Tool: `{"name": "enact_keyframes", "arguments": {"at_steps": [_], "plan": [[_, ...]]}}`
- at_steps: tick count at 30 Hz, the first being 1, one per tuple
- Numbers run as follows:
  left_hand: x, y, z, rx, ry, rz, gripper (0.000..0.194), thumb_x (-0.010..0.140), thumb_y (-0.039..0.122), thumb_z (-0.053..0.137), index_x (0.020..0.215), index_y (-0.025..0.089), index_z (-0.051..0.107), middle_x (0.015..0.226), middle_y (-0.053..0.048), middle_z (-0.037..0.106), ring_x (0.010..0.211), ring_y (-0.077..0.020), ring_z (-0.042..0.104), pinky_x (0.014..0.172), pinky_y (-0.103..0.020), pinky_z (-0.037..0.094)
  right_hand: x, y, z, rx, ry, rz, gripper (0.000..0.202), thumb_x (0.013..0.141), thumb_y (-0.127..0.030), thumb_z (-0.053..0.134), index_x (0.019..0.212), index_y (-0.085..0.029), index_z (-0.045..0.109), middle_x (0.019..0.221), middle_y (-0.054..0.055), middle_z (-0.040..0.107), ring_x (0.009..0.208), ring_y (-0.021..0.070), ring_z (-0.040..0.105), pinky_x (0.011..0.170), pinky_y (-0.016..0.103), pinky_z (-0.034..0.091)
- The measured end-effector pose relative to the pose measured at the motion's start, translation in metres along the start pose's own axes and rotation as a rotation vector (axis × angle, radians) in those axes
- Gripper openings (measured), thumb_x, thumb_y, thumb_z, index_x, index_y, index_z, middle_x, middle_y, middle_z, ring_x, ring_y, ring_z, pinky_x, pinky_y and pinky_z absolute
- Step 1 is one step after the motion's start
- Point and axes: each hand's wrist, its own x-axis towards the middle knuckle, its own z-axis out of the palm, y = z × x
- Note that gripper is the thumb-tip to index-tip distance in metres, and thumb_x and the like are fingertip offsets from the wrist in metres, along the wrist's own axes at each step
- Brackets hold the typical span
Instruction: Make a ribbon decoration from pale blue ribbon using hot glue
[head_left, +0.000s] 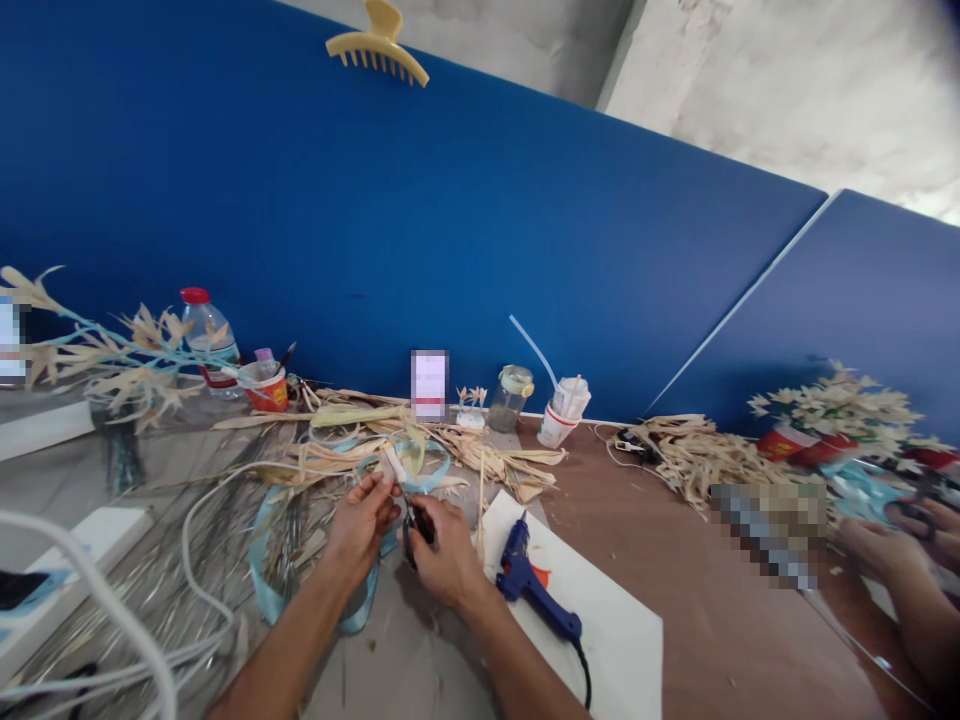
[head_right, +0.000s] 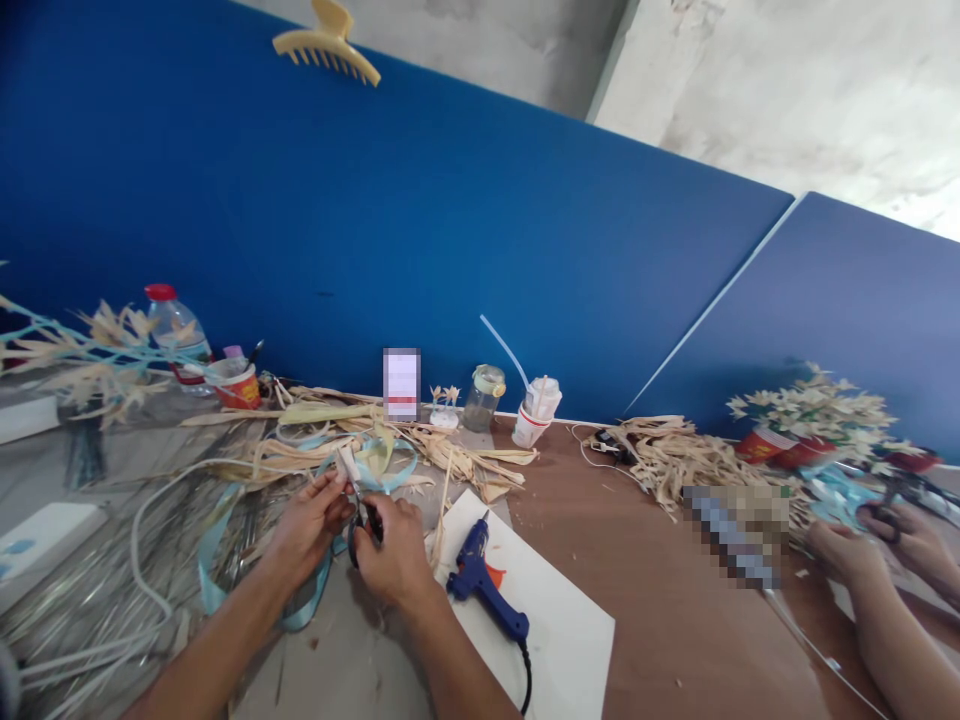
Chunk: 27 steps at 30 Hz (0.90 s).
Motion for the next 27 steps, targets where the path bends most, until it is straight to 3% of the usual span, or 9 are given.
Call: {"name": "enact_keyframes", "arguments": {"at_steps": [19, 27], "plan": [[0.0005, 0.0008, 0.0007, 0.005, 0.019, 0.014, 0.036, 0.047, 0.031, 0.086, 0.067, 0.015, 0.061, 0.052, 0.004, 0.061, 0.042, -0.0054, 0.049, 0.044, -0.017, 0.039, 0.0012, 0.0002, 0.0011, 0.04, -0.034, 0.028, 0.038, 0.073, -0.01, 0.054, 0.108, -0.019, 0.063, 0.093, 0.007, 0.068, 0.087, 0.0217, 0.059, 0.084, 0.035, 0.042], [0.0025, 0.0002, -0.0004, 0.038, 0.008, 0.028, 0.033, 0.048, 0.029, 0.084, 0.066, 0.015, 0.06, 0.051, 0.004, 0.061, 0.036, -0.0035, 0.042, 0.043, -0.018, 0.038, 0.0035, 0.0047, -0.001, 0.049, -0.023, 0.047, 0.039, 0.071, -0.006, 0.051, 0.105, -0.02, 0.065, 0.079, 0.002, 0.065, 0.075, 0.0179, 0.058, 0.075, 0.03, 0.043]]}}
